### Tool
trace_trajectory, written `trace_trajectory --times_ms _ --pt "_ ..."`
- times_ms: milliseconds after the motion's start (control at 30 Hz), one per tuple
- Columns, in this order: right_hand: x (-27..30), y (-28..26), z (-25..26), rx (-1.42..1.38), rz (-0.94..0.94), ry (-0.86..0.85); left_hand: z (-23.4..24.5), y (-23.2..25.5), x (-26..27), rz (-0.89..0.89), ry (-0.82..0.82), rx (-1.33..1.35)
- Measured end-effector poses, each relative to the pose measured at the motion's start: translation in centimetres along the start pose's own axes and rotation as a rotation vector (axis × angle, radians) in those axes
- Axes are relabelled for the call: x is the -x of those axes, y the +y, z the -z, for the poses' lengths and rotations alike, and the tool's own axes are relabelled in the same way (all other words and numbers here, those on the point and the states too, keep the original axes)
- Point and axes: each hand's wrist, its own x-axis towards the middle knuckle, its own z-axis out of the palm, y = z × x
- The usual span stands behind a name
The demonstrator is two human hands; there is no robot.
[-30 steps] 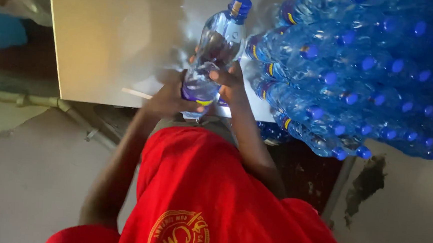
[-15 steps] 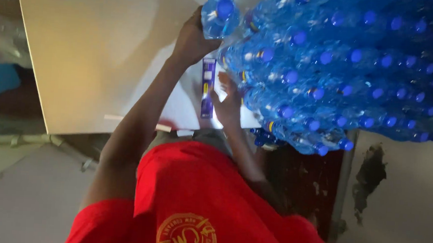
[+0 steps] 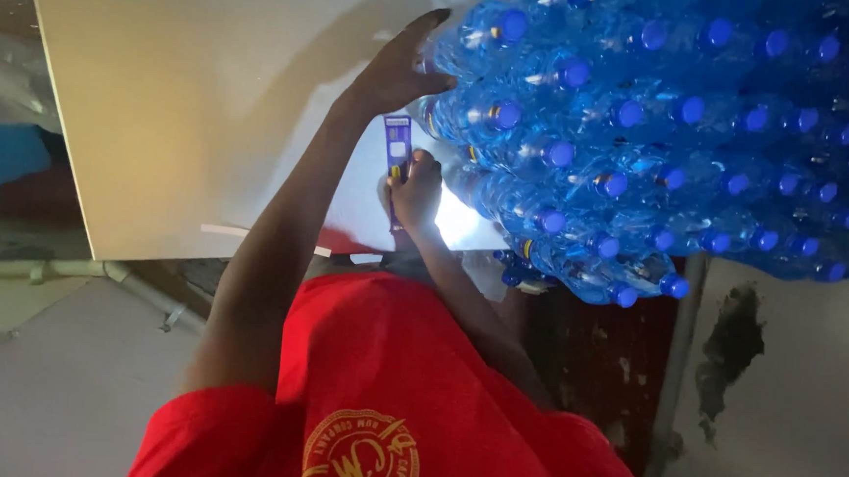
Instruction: Manually applying adhesive labels to plastic water bottles at a workspace.
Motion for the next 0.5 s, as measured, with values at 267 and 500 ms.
trace_trajectory --times_ms 267,500 --pt "3.1 -2.8 9.2 -0.892 -0.080 -0.500 0.9 -5.2 13.5 0.539 0.458 0.645" --pt "0.9 -0.1 6.0 -1.260 -0.011 -0.788 0.0 7.8 14.5 0.338 0.197 0.965"
